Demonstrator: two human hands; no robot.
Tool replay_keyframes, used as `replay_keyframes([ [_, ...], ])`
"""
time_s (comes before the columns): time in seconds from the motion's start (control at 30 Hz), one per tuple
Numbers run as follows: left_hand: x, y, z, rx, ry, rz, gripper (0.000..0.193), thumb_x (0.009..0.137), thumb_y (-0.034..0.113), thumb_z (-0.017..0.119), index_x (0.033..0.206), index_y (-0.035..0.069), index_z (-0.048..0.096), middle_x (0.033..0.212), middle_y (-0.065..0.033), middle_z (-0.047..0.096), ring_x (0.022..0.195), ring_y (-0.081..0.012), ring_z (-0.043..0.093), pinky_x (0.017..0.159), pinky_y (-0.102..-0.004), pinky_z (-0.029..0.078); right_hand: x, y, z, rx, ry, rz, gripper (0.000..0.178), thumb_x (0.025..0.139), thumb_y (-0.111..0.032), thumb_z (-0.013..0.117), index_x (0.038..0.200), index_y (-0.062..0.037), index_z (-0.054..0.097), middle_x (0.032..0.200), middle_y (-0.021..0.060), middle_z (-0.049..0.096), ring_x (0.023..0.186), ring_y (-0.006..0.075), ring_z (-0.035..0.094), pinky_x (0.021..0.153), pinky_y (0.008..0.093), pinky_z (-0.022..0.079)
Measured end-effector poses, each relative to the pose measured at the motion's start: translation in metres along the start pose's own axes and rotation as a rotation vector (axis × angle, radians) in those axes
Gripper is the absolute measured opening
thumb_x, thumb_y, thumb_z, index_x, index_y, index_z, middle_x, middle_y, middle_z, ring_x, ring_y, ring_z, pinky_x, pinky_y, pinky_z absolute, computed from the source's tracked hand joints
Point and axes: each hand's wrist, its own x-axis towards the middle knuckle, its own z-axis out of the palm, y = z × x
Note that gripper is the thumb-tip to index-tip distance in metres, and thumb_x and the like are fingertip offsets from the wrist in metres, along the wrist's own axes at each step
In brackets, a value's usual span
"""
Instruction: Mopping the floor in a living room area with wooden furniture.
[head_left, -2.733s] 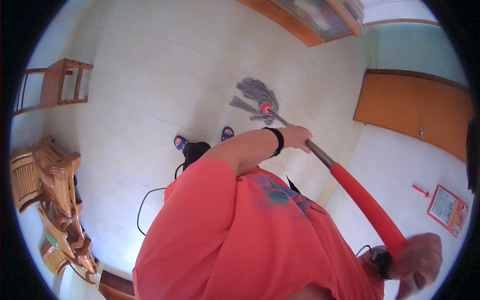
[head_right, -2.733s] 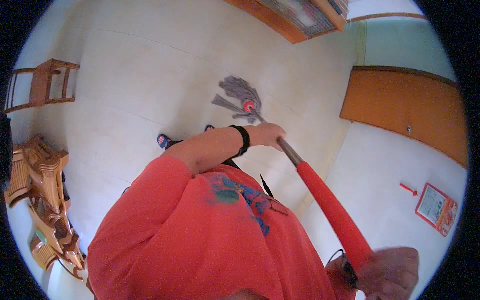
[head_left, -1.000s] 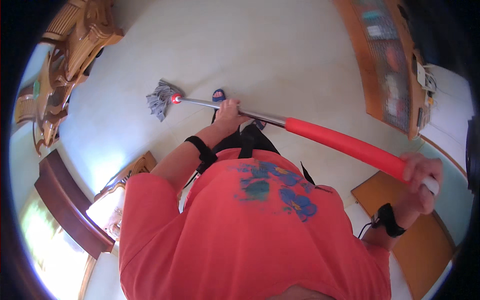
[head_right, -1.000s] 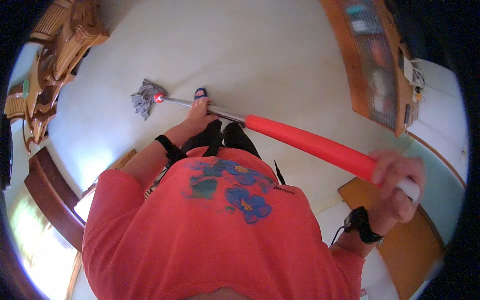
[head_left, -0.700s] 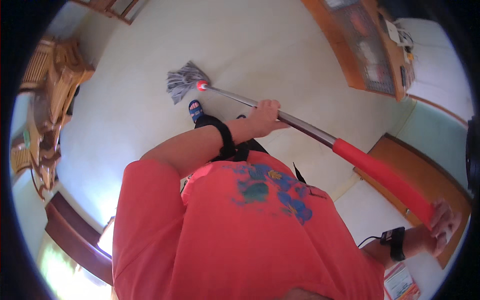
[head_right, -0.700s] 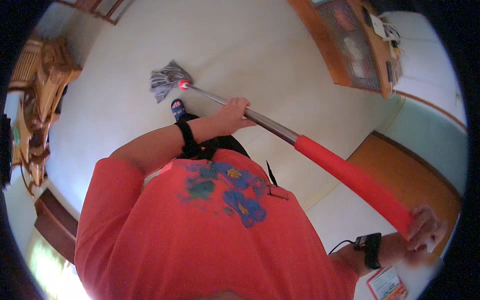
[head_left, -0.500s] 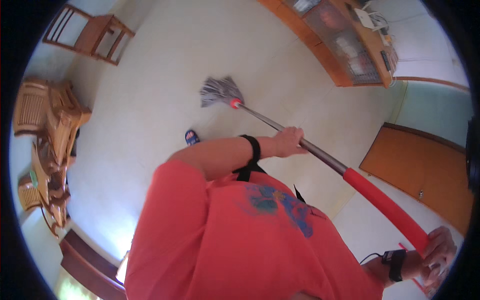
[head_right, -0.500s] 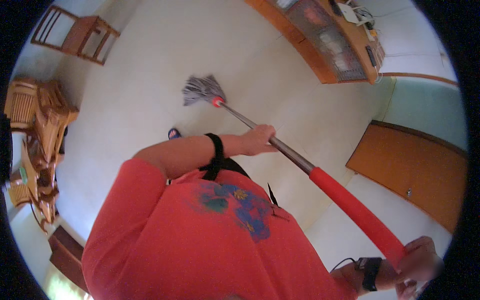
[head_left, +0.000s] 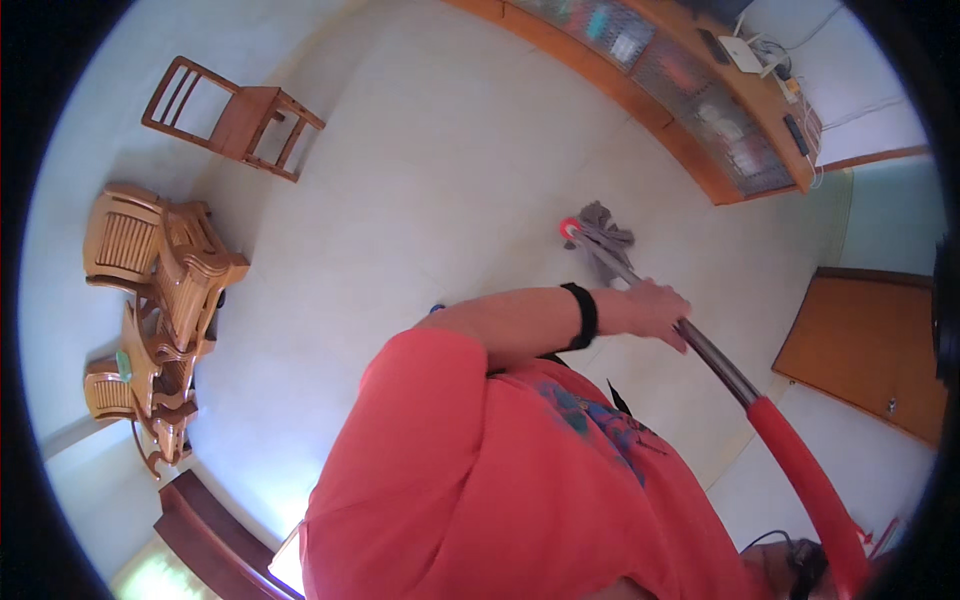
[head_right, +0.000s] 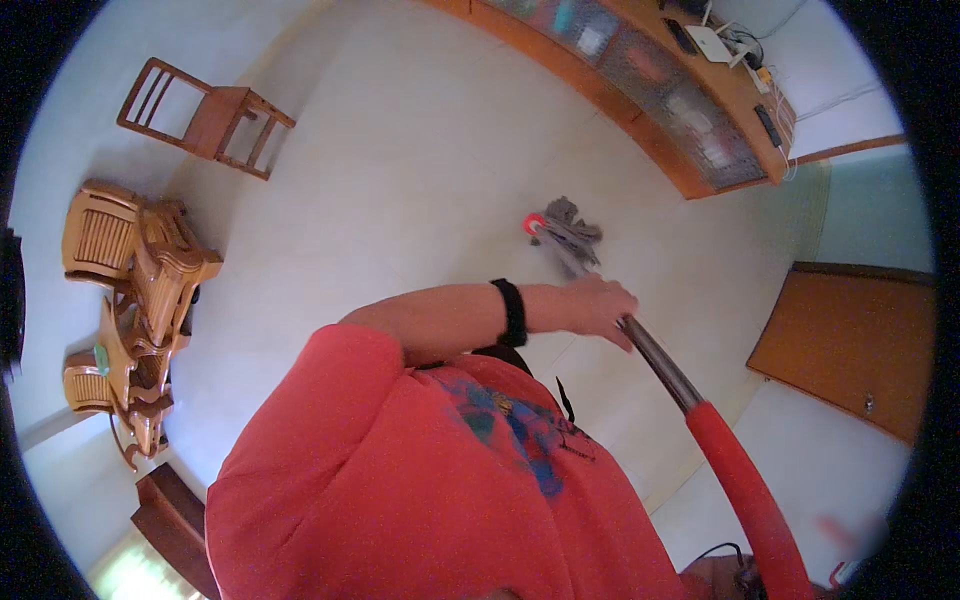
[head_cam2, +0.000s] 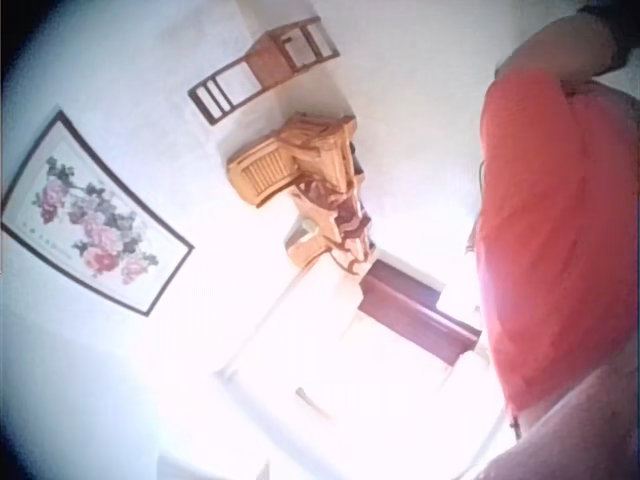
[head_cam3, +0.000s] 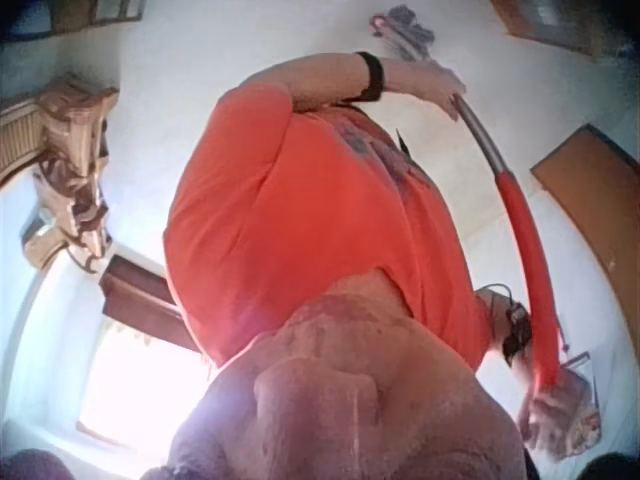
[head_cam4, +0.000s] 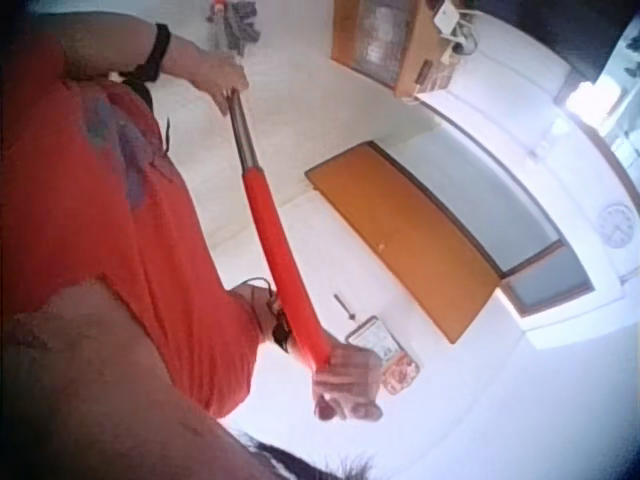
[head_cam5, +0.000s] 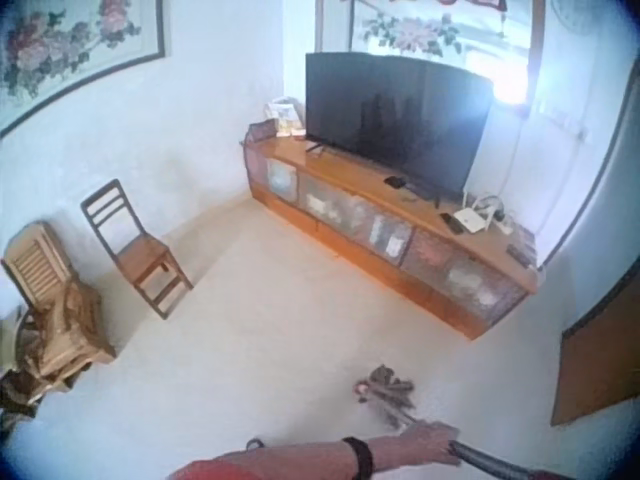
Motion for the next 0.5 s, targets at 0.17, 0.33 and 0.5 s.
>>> replay_keyframes([
  [0.17,-0.103,-0.105,-0.021,0.079,0.186,-0.405,0.048,0.074,0.054,0.068,0.087,0.008,0.059,0.091,-0.0131,0.062,0.091,-0.0336,0.061,0.076,-0.0445,0.048,-0.021,0.078,0.004,0.119,0.09,0.094,0.019,0.079,-0.028,0.069,0.078,-0.015,0.054,0.061,-0.0044,0.057,0.05,0.0136,0.055,0.048,0.0257,0.039],
  [0.33,-0.237,-0.179,-0.035,0.067,0.479,-0.647,0.038,0.077,0.037,0.069,0.095,0.006,0.056,0.102,-0.0153,0.058,0.103,-0.0337,0.055,0.085,-0.0428,0.046,0.0,0.169,0.059,0.212,0.102,0.204,0.024,0.08,-0.032,0.066,0.085,-0.0114,0.055,0.06,0.0009,0.057,0.054,0.0188,0.058,0.057,0.0338,0.046],
  [0.5,-0.42,-0.255,-0.036,0.081,0.815,-0.842,0.05,0.076,0.032,0.074,0.108,0.001,0.051,0.105,-0.0183,0.053,0.104,-0.0353,0.052,0.089,-0.0429,0.043,0.088,0.252,0.211,0.551,-0.138,0.472,0.033,0.078,-0.019,0.063,0.104,0.001,0.059,0.088,0.0127,0.064,0.087,0.0217,0.063,0.083,0.0402,0.049],
])
